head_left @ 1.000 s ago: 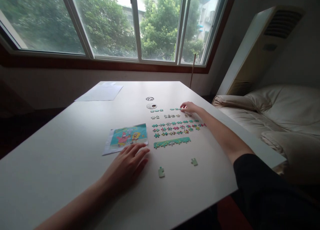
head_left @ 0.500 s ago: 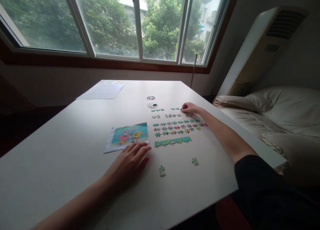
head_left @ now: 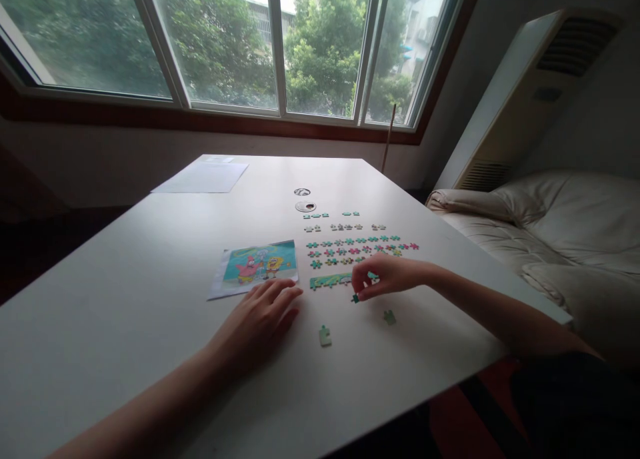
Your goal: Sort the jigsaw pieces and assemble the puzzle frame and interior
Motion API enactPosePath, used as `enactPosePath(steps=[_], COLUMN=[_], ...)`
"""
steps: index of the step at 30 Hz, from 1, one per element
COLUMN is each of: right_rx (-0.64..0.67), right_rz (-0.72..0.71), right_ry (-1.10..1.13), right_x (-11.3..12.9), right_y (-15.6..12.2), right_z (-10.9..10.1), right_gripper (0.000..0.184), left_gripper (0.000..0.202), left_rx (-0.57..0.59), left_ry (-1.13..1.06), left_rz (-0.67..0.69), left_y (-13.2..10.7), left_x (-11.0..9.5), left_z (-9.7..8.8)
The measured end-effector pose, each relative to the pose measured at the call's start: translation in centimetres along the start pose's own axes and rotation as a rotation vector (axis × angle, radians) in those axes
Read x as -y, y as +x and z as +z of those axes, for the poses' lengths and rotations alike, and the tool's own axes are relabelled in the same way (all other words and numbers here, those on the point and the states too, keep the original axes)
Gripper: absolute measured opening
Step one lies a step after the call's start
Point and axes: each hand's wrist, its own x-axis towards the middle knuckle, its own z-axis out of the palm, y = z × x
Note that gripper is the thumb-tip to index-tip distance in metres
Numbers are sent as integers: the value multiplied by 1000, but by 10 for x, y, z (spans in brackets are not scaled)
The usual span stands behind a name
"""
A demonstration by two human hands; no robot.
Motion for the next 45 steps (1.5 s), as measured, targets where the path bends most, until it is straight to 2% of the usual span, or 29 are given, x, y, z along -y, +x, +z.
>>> enactPosePath(steps=[4,7,10,13,16,21,23,26,31,35,40,45], right_rx=[-4,-36,-49,-105,-187,-310,-339,-370,-404,-373,-358,-429], right_rz=[33,-17,-54,-29,77,369,474,545,620,667,693,640], right_ry=[-117,-200,-226,-261,-292,-362,-376,-384,-359,-279,-172,-87], right_x=[6,9,10,3,-18,-74,-94,-117,-144,-157,-161,-157], right_y=[-5,-6,-7,-4,3,24,34,47,66,73,74,70], right_z=[12,13,7,-10,-37,-85,-99,-111,-118,-119,-121,-115], right_gripper=[13,12,15,18,23,27,24,24,42,41,40,36], left_gripper=[24,23,22,21,21,20,20,20,20,20,20,20], left_rx=[4,3,2,1,2,-4,3,21,26,33,25,26], left_ry=[7,1,-4,-8,-11,-15,-21,-28,-35,-49,-55,-49], left_rz=[-5,0,2,10,18,24,22,15,16,19,18,23], left_y=[0,0,0,0,-1,-1,-1,0,-1,0,1,0], left_x=[-1,-1,0,0,0,1,1,0,0,1,1,2], left_z=[0,0,0,-1,0,1,1,0,0,0,0,0])
